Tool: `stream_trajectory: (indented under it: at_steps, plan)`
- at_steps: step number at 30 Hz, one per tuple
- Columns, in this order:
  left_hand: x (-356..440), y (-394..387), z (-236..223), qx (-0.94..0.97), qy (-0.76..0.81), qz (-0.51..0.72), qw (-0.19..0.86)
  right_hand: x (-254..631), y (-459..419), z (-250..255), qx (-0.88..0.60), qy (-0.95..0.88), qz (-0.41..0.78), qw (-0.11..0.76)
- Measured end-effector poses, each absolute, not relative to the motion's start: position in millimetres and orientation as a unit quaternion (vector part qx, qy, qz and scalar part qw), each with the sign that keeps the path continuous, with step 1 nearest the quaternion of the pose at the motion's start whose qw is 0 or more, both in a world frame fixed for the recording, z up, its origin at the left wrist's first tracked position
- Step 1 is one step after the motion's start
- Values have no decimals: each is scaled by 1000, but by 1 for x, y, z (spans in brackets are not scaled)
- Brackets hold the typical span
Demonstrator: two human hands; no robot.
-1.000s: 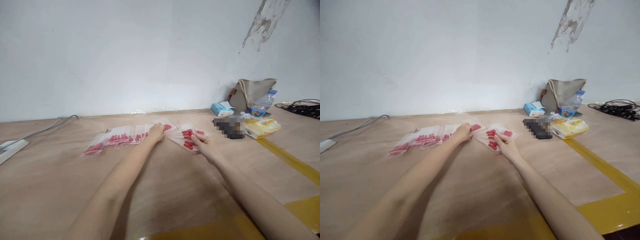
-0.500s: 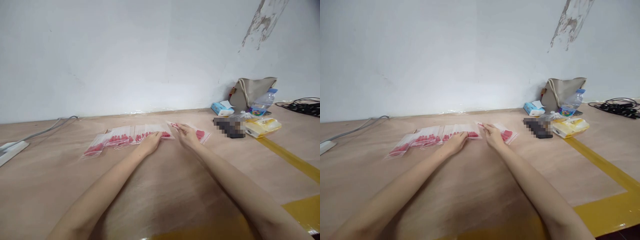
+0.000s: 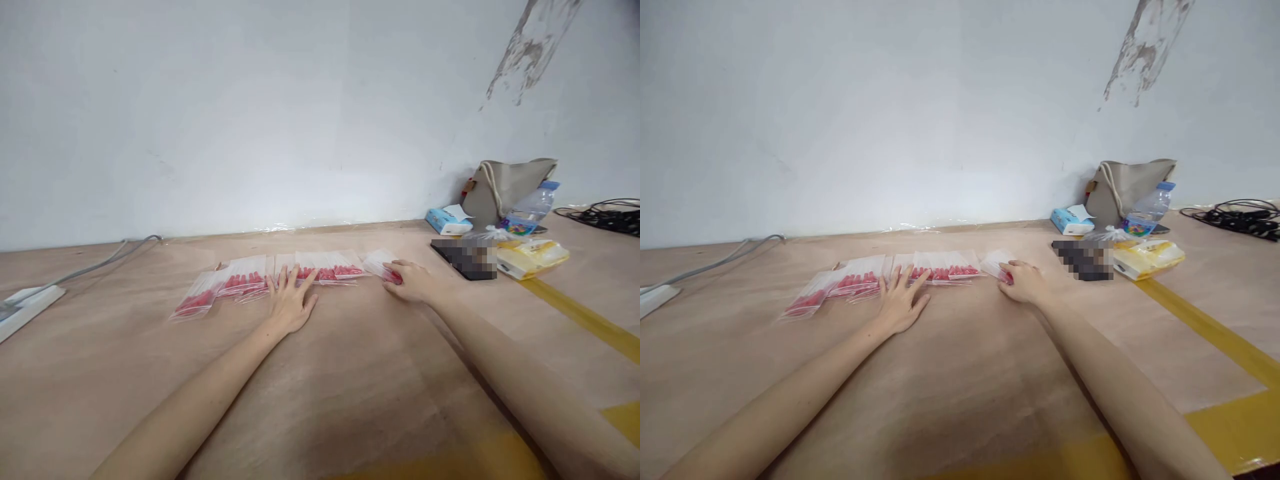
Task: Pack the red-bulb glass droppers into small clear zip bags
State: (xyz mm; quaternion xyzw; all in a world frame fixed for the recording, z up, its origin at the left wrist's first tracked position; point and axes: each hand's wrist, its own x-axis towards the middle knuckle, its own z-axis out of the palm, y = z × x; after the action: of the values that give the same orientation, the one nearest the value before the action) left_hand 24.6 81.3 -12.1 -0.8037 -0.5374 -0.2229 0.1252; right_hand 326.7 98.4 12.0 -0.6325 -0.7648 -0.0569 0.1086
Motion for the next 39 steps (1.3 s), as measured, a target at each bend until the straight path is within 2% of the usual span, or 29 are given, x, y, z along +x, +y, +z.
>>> stream_trajectory:
  at_steps: [5, 14, 20, 25, 30, 34, 37, 39]
  plan:
    - [26, 95, -16, -799, -576, -165, 61, 313, 89, 3, -668, -719, -110, 156]
    - [38, 108, -16, -806, -570, -151, 41, 305, 75, 16, -736, -615, -111, 262]
    - [38, 99, -17, -785, -578, -203, 93, 262, 35, 9, -562, -737, -148, 343]
    - [4, 83, -21, -760, -591, -250, 102, 224, 14, -11, -447, -826, -176, 296]
    - [-19, 73, -16, -775, -579, -236, 88, 197, 4, -1, -516, -828, -55, 212]
    - [-20, 66, -13, -761, -597, -230, 106, 207, 8, 17, -529, -799, 89, 273]
    - [-15, 57, -11, -767, -567, -268, 138, 239, 28, 19, -472, -804, 175, 315]
    - [-6, 47, -8, -801, -508, -293, 115, 261, 42, 16, -426, -821, 192, 328]
